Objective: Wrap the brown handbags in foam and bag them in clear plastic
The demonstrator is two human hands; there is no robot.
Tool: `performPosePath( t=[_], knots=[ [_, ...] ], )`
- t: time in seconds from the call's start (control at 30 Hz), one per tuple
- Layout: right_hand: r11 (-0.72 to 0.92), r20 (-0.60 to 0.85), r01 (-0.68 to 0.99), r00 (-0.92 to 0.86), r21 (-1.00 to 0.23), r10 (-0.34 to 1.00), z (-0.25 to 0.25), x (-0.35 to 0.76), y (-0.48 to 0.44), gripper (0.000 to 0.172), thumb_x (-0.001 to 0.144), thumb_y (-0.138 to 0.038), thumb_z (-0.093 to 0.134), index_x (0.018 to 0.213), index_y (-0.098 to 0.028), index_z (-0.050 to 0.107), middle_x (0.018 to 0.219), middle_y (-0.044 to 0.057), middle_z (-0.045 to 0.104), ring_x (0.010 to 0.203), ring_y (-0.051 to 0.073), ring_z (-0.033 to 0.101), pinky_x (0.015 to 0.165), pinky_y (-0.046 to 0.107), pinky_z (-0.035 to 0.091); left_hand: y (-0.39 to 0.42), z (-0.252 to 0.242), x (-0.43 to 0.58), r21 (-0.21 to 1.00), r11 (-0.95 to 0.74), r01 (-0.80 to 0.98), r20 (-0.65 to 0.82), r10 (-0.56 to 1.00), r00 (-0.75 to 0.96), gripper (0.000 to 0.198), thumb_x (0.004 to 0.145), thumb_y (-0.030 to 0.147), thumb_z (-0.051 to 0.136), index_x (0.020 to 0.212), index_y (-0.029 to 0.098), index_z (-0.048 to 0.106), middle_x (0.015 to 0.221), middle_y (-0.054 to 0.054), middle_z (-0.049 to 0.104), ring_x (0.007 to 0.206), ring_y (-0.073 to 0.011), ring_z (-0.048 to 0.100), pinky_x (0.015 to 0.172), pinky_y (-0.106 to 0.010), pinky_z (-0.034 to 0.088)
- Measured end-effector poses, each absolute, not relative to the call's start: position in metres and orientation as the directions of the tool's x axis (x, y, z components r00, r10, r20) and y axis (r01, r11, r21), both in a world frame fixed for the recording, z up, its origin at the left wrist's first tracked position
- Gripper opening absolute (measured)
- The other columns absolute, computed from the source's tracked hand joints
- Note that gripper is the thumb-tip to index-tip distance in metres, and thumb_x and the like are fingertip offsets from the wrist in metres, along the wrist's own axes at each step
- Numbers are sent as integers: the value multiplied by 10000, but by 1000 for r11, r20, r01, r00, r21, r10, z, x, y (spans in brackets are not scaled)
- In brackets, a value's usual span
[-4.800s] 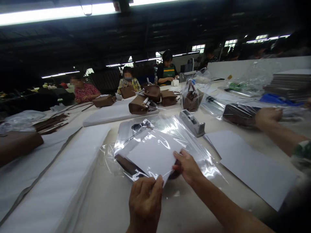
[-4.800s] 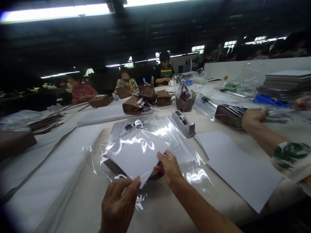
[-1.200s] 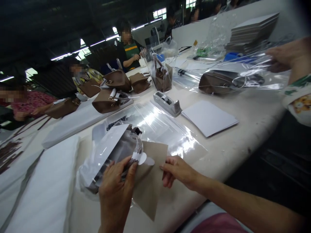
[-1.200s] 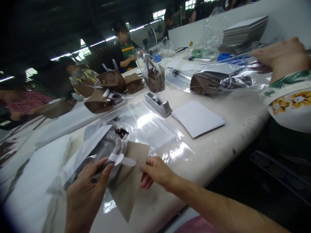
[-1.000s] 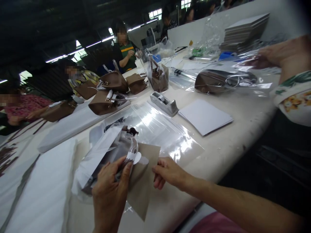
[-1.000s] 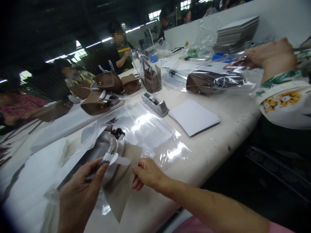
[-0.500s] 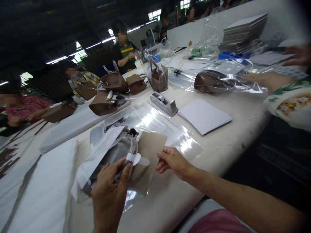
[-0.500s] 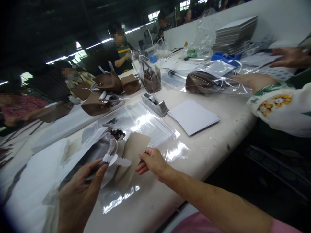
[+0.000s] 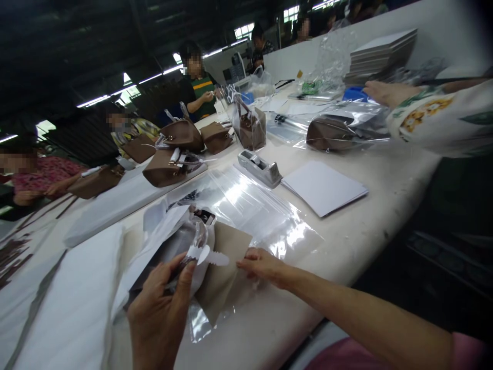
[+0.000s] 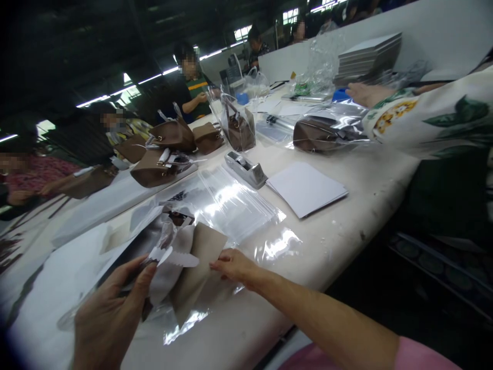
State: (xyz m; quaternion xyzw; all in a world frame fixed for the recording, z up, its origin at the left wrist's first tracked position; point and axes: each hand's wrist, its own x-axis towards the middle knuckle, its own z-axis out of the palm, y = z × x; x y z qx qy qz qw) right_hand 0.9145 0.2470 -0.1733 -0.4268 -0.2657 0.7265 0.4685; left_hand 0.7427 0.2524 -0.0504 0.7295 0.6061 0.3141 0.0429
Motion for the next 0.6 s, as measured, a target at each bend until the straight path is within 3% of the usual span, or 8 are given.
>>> performPosePath(
  t=[0.1, 0.27, 0.47, 0.6],
  knots=[
    [-375, -311, -505, -209, -777, 927, -161, 905, 254, 110, 766, -248, 572, 821, -163, 614, 1073, 23, 554, 940, 120, 524, 677, 187, 458, 257, -45, 740, 468, -202, 860, 362, 932, 22, 346, 730, 515, 543, 951, 265, 635, 841, 20, 658, 791, -197, 614, 795, -319, 484],
    [-466, -334, -594, -326, -656, 885, -157, 889, 276, 255, 867, -338, 408, 998, -177, 556, 1015, 63, 583, 878, 144, 558, 683, 276, 484, 260, -44, 737, 474, -184, 861, 360, 933, 2, 333, 726, 511, 561, 951, 278, 637, 794, 34, 653, 755, -176, 604, 716, -269, 482],
    [-419, -372, -631, -216, -653, 903, -145, 902, 278, 239, 877, -214, 369, 869, -79, 566, 759, 75, 608, 685, 126, 574, 725, 300, 485, 262, -37, 734, 512, -88, 855, 352, 929, -115, 355, 701, 529, 578, 949, 283, 648, 775, 37, 654, 739, -171, 598, 566, -224, 450],
    [-428, -428, -628, -163, -650, 889, -140, 910, 267, 176, 853, -163, 414, 837, -62, 558, 733, 76, 609, 642, 129, 573, 666, 301, 503, 263, -35, 732, 513, -148, 846, 367, 928, -60, 301, 721, 494, 585, 944, 300, 642, 760, 58, 649, 703, -138, 587, 598, -207, 444]
  ],
)
